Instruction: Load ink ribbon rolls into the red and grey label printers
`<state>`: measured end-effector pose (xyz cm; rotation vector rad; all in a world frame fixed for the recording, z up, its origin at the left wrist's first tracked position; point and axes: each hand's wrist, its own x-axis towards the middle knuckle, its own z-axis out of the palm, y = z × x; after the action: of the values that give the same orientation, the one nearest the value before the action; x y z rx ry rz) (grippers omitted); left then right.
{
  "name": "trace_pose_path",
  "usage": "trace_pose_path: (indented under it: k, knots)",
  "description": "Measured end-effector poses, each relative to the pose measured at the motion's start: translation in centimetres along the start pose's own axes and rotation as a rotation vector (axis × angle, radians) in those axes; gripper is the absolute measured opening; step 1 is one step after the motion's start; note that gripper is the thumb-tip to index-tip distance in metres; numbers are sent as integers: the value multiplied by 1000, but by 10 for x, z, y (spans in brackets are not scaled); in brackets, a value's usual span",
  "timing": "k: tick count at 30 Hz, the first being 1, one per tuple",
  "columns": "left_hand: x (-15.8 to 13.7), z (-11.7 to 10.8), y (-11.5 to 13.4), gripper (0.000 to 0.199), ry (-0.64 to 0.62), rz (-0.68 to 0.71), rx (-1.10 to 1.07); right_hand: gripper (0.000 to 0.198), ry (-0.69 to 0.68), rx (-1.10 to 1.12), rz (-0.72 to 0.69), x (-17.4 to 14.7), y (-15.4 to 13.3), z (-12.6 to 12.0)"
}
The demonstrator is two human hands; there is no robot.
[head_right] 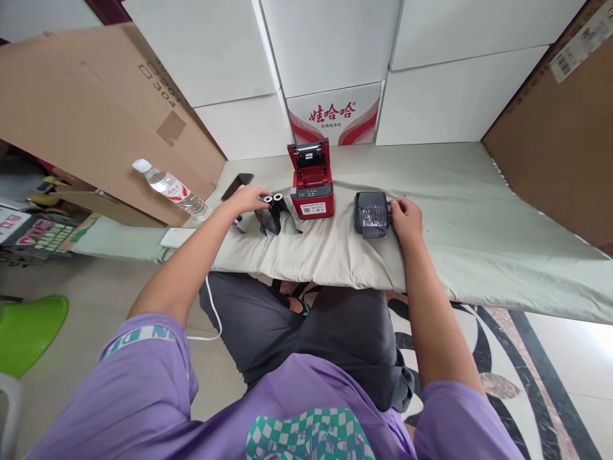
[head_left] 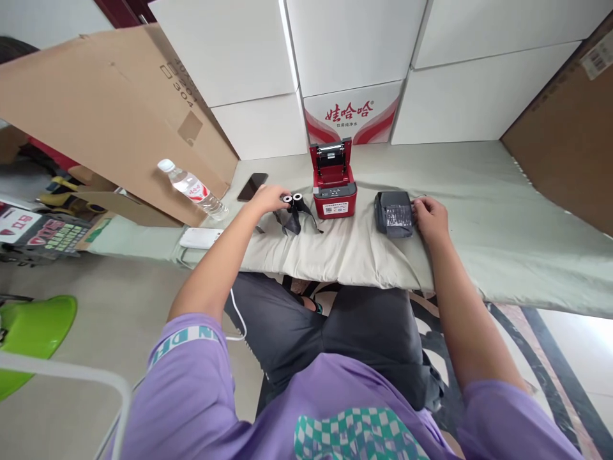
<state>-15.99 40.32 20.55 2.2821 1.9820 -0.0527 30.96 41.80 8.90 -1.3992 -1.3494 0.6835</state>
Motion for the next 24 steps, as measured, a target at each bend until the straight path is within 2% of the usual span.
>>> trace_pose_path:
  k: [3,7,9,11,13,15,19,24]
  knots:
    - [-2,-1,-5,39,67,46,-138,36,1,-9,-7,-1,-4,1]
    - [-12,-12,-14,56,209,58,-573,39,9,-24,-22,-1,-4,2]
    - [-19,-19,-10,66,237,37,-785,39,10,-17,-20,0,-2,3]
    - [-26,-26,1,74,253,0,-896,40,9,-14,-25,1,0,3]
    - [-29,-32,14,77,271,-32,-935,41,7,-10,-29,1,1,3]
    - [-28,-37,27,74,264,-7,-978,41,5,-7,-25,1,0,2]
    - [-9,-43,54,67,174,179,-1020,40,-7,-7,-1,0,-4,1]
    - [33,-40,84,44,183,296,-666,35,-6,4,10,-1,-6,1]
